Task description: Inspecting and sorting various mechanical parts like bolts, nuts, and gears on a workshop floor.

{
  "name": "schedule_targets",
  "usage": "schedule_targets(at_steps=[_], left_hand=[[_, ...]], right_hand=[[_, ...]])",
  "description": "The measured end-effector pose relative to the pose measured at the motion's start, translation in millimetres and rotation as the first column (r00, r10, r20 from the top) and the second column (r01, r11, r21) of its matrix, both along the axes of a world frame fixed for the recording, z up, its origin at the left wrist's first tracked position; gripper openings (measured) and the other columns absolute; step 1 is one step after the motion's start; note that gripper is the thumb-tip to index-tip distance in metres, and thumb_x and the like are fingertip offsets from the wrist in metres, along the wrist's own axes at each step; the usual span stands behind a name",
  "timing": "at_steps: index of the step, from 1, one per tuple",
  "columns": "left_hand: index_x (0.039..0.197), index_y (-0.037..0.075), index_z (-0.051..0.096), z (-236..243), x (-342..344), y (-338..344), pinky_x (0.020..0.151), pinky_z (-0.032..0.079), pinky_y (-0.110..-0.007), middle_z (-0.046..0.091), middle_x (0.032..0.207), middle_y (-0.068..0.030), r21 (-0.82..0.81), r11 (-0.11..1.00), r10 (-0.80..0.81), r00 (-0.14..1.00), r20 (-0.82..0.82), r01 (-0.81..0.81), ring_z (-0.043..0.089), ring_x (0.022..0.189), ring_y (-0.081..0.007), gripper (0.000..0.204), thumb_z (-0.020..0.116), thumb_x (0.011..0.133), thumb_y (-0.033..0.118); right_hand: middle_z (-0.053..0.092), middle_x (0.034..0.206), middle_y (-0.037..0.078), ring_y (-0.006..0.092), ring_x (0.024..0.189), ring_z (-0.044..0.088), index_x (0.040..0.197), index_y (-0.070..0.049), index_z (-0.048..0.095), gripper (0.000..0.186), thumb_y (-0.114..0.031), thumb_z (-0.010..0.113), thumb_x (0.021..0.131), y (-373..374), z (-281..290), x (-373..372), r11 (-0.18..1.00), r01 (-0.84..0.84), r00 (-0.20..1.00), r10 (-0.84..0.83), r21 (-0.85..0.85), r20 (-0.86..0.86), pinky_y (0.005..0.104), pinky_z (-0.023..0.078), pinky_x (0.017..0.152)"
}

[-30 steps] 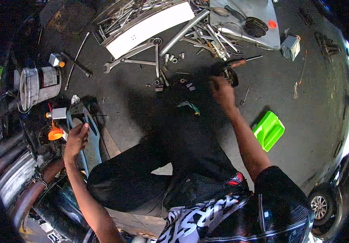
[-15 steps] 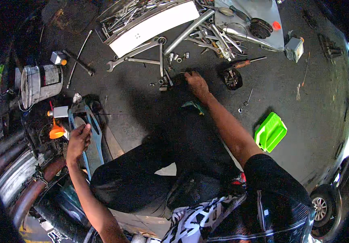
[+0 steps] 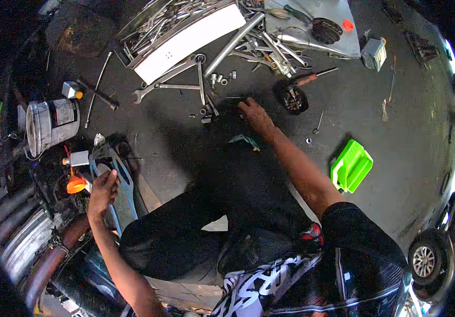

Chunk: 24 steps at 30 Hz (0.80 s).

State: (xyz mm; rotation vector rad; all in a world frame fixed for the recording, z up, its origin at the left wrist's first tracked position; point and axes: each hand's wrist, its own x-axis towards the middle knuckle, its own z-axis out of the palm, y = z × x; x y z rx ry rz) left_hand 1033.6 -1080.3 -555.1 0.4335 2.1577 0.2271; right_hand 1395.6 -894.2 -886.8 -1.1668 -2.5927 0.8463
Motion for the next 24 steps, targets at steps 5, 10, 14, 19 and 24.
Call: schedule_targets(at_steps=[5,10,14,19,24], left_hand=[[0.074,0.010,0.050,-0.1,-1.2,-1.0,0.040,0.024,-0.020,0.036,0.057,0.0073,0.015,1.000,-0.022,0.999,0.048,0.021,0.033,0.045,-0.0036,0.038,0.056,0.089,0.044],[0.074,0.010,0.051,-2.3,-6.2,-8.6,0.040,0.025,-0.020,0.038,0.057,0.0069,0.019,0.999,-0.025,0.999,-0.036,0.026,0.035,0.046,-0.0037,0.038,0.056,0.089,0.044],[0.074,0.009,0.052,-7.4,-10.6,-12.2,0.040,0.025,-0.021,0.039,0.056,0.0066,0.079,0.996,-0.049,0.999,-0.005,0.049,0.035,0.045,-0.0038,0.038,0.056,0.089,0.044],[0.076,0.010,0.052,-14.0,-13.7,-11.4,0.037,0.023,-0.020,0.037,0.055,0.0075,0.055,0.998,-0.006,1.000,0.021,0.005,0.034,0.042,-0.0032,0.037,0.056,0.089,0.044],[0.076,0.010,0.051,-15.0,-15.0,-13.1,0.037,0.023,-0.020,0.035,0.054,0.0077,0.076,0.997,-0.009,1.000,-0.009,0.009,0.033,0.042,-0.0033,0.037,0.056,0.089,0.044]], right_hand=[[0.047,0.122,0.032,0.0434,0.108,0.053,0.121,-0.004,0.049,0.034,-0.006,0.043,0.087,2.2,5.3,-11.4,0.999,-0.051,0.999,0.051,-0.015,0.006,0.0445,0.046,0.092],[0.044,0.125,0.032,0.0431,0.110,0.052,0.125,-0.005,0.045,0.038,-0.005,0.042,0.087,-1.4,4.8,-9.6,0.997,-0.058,0.988,0.065,-0.058,0.141,0.0442,0.046,0.092],[0.043,0.127,0.031,0.0437,0.110,0.051,0.128,-0.006,0.042,0.041,-0.003,0.041,0.086,-7.4,-0.3,-4.1,0.995,-0.102,0.989,0.102,-0.008,0.111,0.0445,0.045,0.094],[0.057,0.112,0.022,0.0377,0.103,0.057,0.110,-0.006,0.054,0.028,-0.003,0.050,0.082,-0.6,20.5,9.9,0.977,0.156,0.988,-0.152,-0.148,0.033,0.0418,0.047,0.088],[0.063,0.094,0.015,0.0360,0.092,0.059,0.093,-0.006,0.059,0.017,-0.005,0.061,0.076,-3.7,67.2,44.1,0.899,0.349,0.848,-0.424,-0.267,-0.318,0.0409,0.048,0.082]])
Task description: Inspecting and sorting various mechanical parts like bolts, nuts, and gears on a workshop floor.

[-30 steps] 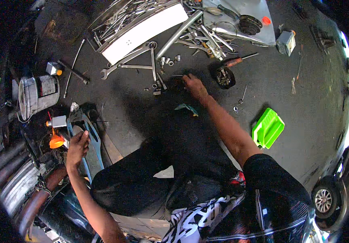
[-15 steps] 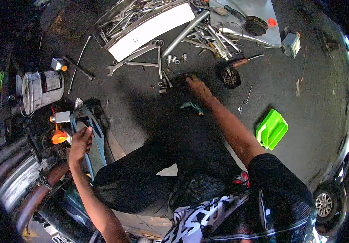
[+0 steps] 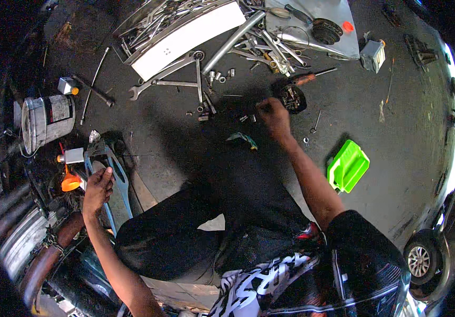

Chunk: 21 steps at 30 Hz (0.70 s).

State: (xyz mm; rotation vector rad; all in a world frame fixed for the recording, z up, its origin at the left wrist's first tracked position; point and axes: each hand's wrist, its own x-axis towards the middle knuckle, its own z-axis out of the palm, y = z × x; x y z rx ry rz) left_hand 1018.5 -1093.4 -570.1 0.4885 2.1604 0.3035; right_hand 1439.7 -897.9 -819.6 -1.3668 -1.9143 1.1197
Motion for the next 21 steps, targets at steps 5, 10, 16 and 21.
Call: schedule_targets(at_steps=[5,10,16,21], left_hand=[[0.076,0.009,0.051,0.9,4.1,2.5,0.038,0.024,-0.020,0.036,0.055,0.0072,0.000,1.000,-0.012,1.000,-0.029,0.012,0.033,0.042,-0.0036,0.038,0.056,0.089,0.044],[0.075,0.009,0.051,7.3,5.8,6.0,0.039,0.024,-0.020,0.036,0.055,0.0063,-0.044,0.999,-0.007,1.000,0.020,0.008,0.034,0.044,-0.0039,0.038,0.056,0.089,0.044],[0.074,0.010,0.050,5.9,8.0,3.6,0.039,0.025,-0.021,0.037,0.056,0.0064,-0.061,0.998,0.011,1.000,-0.015,-0.011,0.034,0.043,-0.0041,0.038,0.057,0.088,0.045],[0.075,0.010,0.050,7.2,8.3,4.5,0.038,0.024,-0.021,0.037,0.057,0.0067,0.000,1.000,0.002,1.000,-0.031,-0.002,0.034,0.044,-0.0040,0.036,0.056,0.089,0.043]], right_hand=[[0.063,0.091,0.013,0.0349,0.087,0.059,0.090,-0.006,0.059,0.015,-0.007,0.064,0.076,26.6,20.9,44.7,0.950,0.282,0.956,-0.291,0.137,0.047,0.0418,0.048,0.077],[0.061,0.089,0.018,0.0375,0.084,0.058,0.095,-0.001,0.058,0.019,-0.008,0.064,0.078,50.1,27.5,52.8,0.904,0.295,0.912,-0.362,0.308,0.190,0.0433,0.047,0.075],[0.062,0.095,0.016,0.0347,0.089,0.060,0.101,-0.005,0.058,0.023,-0.007,0.063,0.079,27.2,1.3,-5.5,0.964,-0.090,0.992,0.066,0.251,0.105,0.0416,0.049,0.076],[0.060,0.107,0.018,0.0349,0.095,0.060,0.110,-0.006,0.056,0.031,-0.011,0.060,0.079,8.7,-50.5,-70.7,0.875,-0.455,0.865,0.391,0.163,0.316,0.0412,0.049,0.083]])
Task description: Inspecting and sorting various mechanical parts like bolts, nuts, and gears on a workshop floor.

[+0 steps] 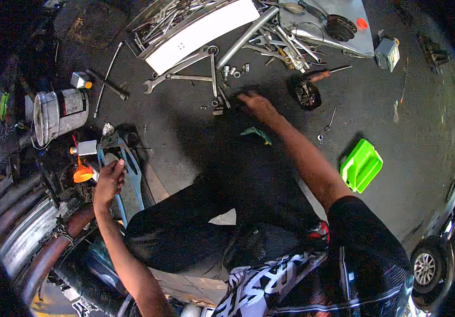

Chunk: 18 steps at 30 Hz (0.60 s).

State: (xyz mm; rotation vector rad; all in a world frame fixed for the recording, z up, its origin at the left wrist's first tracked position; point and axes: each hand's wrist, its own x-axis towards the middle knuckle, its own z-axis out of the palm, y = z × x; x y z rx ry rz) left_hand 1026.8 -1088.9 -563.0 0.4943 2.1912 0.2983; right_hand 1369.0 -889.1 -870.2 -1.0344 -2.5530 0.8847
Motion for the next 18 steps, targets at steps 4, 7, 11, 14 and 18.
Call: schedule_targets(at_steps=[4,7,11,14,18], left_hand=[[0.076,0.010,0.051,1.7,-1.4,-1.3,0.039,0.024,-0.021,0.036,0.057,0.0069,0.009,1.000,-0.005,1.000,0.015,0.004,0.034,0.045,-0.0039,0.035,0.056,0.089,0.042],[0.077,0.009,0.052,1.9,-1.8,-3.8,0.039,0.024,-0.021,0.037,0.056,0.0069,0.009,1.000,0.005,1.000,-0.002,-0.005,0.034,0.045,-0.0035,0.035,0.056,0.089,0.042],[0.075,0.008,0.052,1.0,-0.6,-3.0,0.040,0.024,-0.020,0.038,0.057,0.0066,0.015,0.999,-0.036,0.999,-0.026,0.036,0.033,0.045,-0.0035,0.037,0.056,0.089,0.043],[0.075,0.008,0.053,0.8,0.0,0.5,0.040,0.023,-0.020,0.038,0.057,0.0066,-0.004,0.999,-0.037,0.999,-0.021,0.037,0.033,0.045,-0.0036,0.037,0.056,0.089,0.043],[0.076,0.009,0.053,1.0,0.3,1.9,0.040,0.023,-0.021,0.038,0.057,0.0068,0.003,0.999,-0.035,0.999,-0.005,0.035,0.033,0.045,-0.0037,0.037,0.056,0.089,0.043]], right_hand=[[0.059,0.102,0.021,0.0369,0.094,0.059,0.110,-0.006,0.054,0.029,-0.016,0.059,0.083,14.4,-14.8,-19.9,0.996,-0.084,0.978,0.081,0.008,0.190,0.0431,0.048,0.080],[0.060,0.099,0.019,0.0354,0.093,0.059,0.103,-0.005,0.056,0.023,-0.018,0.060,0.084,28.1,-6.1,-2.1,0.975,0.023,0.999,-0.031,-0.221,-0.037,0.0426,0.047,0.081],[0.061,0.097,0.016,0.0341,0.092,0.059,0.098,-0.004,0.058,0.020,-0.018,0.061,0.084,32.2,2.9,14.3,0.959,0.134,0.990,-0.138,-0.251,0.003,0.0415,0.047,0.081],[0.062,0.096,0.015,0.0331,0.093,0.059,0.100,-0.005,0.059,0.021,-0.017,0.062,0.083,28.4,-1.4,17.2,0.945,0.185,0.978,-0.204,-0.269,-0.043,0.0408,0.047,0.082],[0.060,0.102,0.016,0.0333,0.095,0.059,0.106,-0.007,0.057,0.025,-0.013,0.061,0.083,13.2,-11.3,12.8,0.968,0.155,0.982,-0.173,-0.196,-0.080,0.0402,0.047,0.084]])
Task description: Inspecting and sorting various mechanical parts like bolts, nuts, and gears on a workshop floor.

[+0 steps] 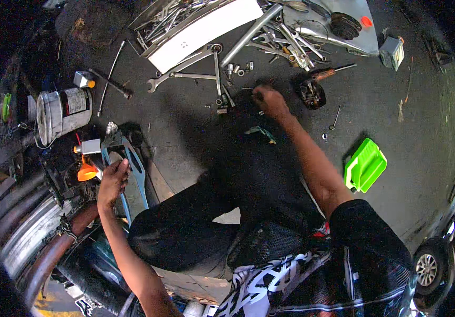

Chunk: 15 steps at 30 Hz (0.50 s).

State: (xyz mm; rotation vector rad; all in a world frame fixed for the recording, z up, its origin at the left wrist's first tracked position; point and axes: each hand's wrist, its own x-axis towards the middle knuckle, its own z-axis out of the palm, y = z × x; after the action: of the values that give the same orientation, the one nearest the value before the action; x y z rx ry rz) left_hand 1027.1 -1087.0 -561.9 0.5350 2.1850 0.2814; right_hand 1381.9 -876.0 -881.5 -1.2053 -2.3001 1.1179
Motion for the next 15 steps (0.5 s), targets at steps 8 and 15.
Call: schedule_targets(at_steps=[8,15], left_hand=[[0.076,0.010,0.053,-0.3,-1.7,-2.1,0.041,0.025,-0.020,0.039,0.058,0.0073,-0.007,0.999,0.037,0.998,0.057,-0.036,0.034,0.046,-0.0033,0.036,0.056,0.089,0.044],[0.076,0.009,0.054,6.3,4.3,2.6,0.041,0.025,-0.020,0.039,0.058,0.0068,-0.011,1.000,-0.002,0.999,0.036,0.003,0.034,0.046,-0.0032,0.036,0.056,0.089,0.042]], right_hand=[[0.055,0.116,0.024,0.0399,0.106,0.054,0.119,-0.007,0.050,0.035,-0.003,0.047,0.085,-24.1,2.3,-5.3,0.976,-0.219,0.915,0.207,-0.005,0.346,0.0418,0.046,0.090],[0.047,0.128,0.021,0.0350,0.119,0.046,0.131,-0.005,0.042,0.046,-0.005,0.047,0.085,-18.8,4.7,-4.7,0.919,-0.381,0.863,0.317,0.097,0.393,0.0404,0.039,0.101]])
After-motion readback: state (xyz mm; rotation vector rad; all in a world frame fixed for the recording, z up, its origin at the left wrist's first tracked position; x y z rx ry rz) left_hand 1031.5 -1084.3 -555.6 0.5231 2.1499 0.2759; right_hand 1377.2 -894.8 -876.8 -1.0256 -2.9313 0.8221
